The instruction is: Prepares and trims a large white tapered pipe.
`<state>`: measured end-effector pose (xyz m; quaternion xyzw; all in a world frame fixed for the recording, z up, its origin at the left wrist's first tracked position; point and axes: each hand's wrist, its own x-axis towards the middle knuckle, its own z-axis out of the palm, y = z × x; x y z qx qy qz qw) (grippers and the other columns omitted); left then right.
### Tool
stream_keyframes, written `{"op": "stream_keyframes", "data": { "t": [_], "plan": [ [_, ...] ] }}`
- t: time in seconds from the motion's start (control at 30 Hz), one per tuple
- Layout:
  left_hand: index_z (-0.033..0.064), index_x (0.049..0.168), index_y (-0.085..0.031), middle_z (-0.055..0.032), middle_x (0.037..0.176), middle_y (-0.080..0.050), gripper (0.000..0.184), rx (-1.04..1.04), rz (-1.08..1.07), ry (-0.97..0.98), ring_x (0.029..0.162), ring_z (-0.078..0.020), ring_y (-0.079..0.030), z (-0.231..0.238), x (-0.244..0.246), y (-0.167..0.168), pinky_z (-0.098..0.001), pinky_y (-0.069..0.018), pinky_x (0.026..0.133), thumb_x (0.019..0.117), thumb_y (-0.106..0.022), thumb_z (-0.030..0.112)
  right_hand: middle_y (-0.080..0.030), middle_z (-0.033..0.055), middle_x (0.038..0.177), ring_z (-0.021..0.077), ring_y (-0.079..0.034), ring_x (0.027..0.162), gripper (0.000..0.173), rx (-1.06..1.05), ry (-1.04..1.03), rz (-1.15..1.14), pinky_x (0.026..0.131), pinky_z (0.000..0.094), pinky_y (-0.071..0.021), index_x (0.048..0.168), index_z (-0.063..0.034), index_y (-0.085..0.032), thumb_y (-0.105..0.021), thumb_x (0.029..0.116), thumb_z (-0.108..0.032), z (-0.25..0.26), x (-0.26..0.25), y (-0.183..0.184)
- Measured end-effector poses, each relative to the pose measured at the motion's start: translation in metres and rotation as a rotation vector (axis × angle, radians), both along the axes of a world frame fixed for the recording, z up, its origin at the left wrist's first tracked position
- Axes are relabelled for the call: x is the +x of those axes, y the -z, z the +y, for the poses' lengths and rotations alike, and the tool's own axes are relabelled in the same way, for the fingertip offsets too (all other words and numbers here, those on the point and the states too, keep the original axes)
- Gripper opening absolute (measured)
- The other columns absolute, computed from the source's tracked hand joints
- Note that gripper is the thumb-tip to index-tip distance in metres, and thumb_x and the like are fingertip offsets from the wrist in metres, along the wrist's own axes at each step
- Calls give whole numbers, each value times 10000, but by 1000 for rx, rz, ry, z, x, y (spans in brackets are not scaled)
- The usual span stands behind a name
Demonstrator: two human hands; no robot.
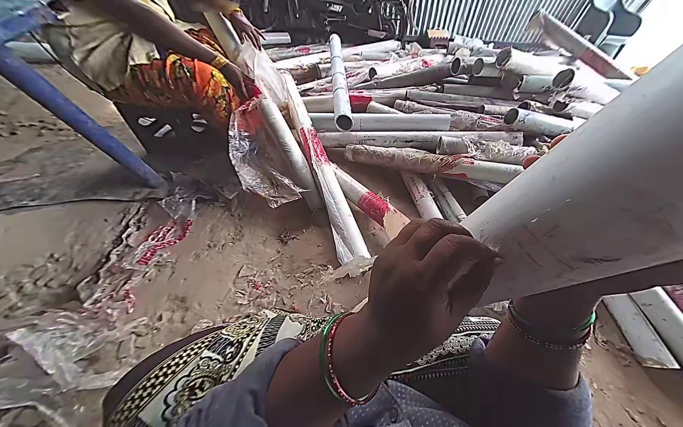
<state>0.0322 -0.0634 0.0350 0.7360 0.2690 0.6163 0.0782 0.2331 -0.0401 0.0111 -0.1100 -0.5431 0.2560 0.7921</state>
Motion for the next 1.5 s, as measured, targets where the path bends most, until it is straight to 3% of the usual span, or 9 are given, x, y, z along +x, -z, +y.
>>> {"op": "stream_keyframes", "data": {
  "t": [0.2, 0.37, 0.47, 0.57, 0.7, 0.83, 1.1, 1.27, 1.5],
  "plan": [
    [127, 885, -682, -27, 899, -676, 69, 21, 100, -73, 850, -56, -637, 3, -1, -11, -157, -495, 674, 907, -665, 190, -734, -71, 1081, 62, -683, 1060, 449, -15, -8, -35, 907, 296, -568, 1171, -248, -676, -514, 982, -622, 2, 1, -3],
    [106, 852, -671, -13, 816, -668, 88, 18, 61, -172, 774, -64, -629, 24, -2, -2, -185, -487, 643, 858, -673, 193, -739, -70, 1075, 58, -688, 1046, 425, 12, -48, -33, 897, 288, -571, 1164, -245, -688, -537, 981, -598, 2, 0, -4],
    [69, 956, -704, -27, 908, -685, 138, -71, 52, -176, 787, -36, -613, 29, -15, 7, -157, -495, 674, 938, -633, 186, -734, -73, 1081, 62, -683, 1057, 424, 15, -15, -7, 903, 293, -568, 1159, -246, -682, -518, 989, -598, -2, -4, -6],
    [58, 1032, -720, -45, 988, -710, 174, -62, 19, -66, 937, -48, -651, 21, -17, 18, -175, -528, 790, 1002, -565, 129, -727, -64, 1101, 71, -673, 1086, 438, 7, -5, -27, 923, 305, -561, 1180, -237, -669, -479, 1010, -593, -3, 1, -1],
    [65, 1052, -677, -41, 1009, -666, 193, -20, -15, 72, 993, -59, -628, 9, -12, 26, -197, -525, 848, 1050, -505, 152, -728, -49, 1077, 83, -680, 1060, 452, -9, -28, 25, 901, 313, -568, 1159, -219, -672, -493, 996, -601, 1, 6, 2],
    [54, 1006, -627, -59, 954, -636, 272, -15, -22, 149, 922, -82, -624, 7, -9, 33, -213, -523, 805, 1088, -411, 197, -711, -31, 1131, 104, -661, 1111, 451, 30, -14, 6, 941, 339, -552, 1216, -206, -642, -451, 1028, -569, 4, 13, 8],
    [94, 1038, -662, -45, 983, -652, 137, -9, -51, 91, 908, -47, -621, 5, -3, 30, -152, -513, 771, 997, -643, 223, -711, -12, 1154, 125, -661, 1125, 510, 56, -65, 22, 956, 354, -549, 1237, -183, -640, -426, 1026, -595, 7, 18, 14],
    [97, 980, -686, -37, 966, -677, 94, 22, -9, 47, 944, -58, -639, 4, -4, 24, -157, -517, 789, 974, -659, 187, -710, -3, 1147, 130, -663, 1119, 504, 43, -75, 31, 943, 361, -554, 1232, -184, -640, -435, 1022, -593, 7, 18, 13],
    [127, 891, -664, -32, 859, -671, 87, 81, 100, -73, 838, -88, -642, 9, -5, 14, -189, -490, 671, 917, -634, 205, -719, -15, 1128, 119, -670, 1108, 453, 34, -65, 4, 937, 352, -559, 1196, -200, -657, -468, 1020, -571, 5, 12, 7]
  ]
}}
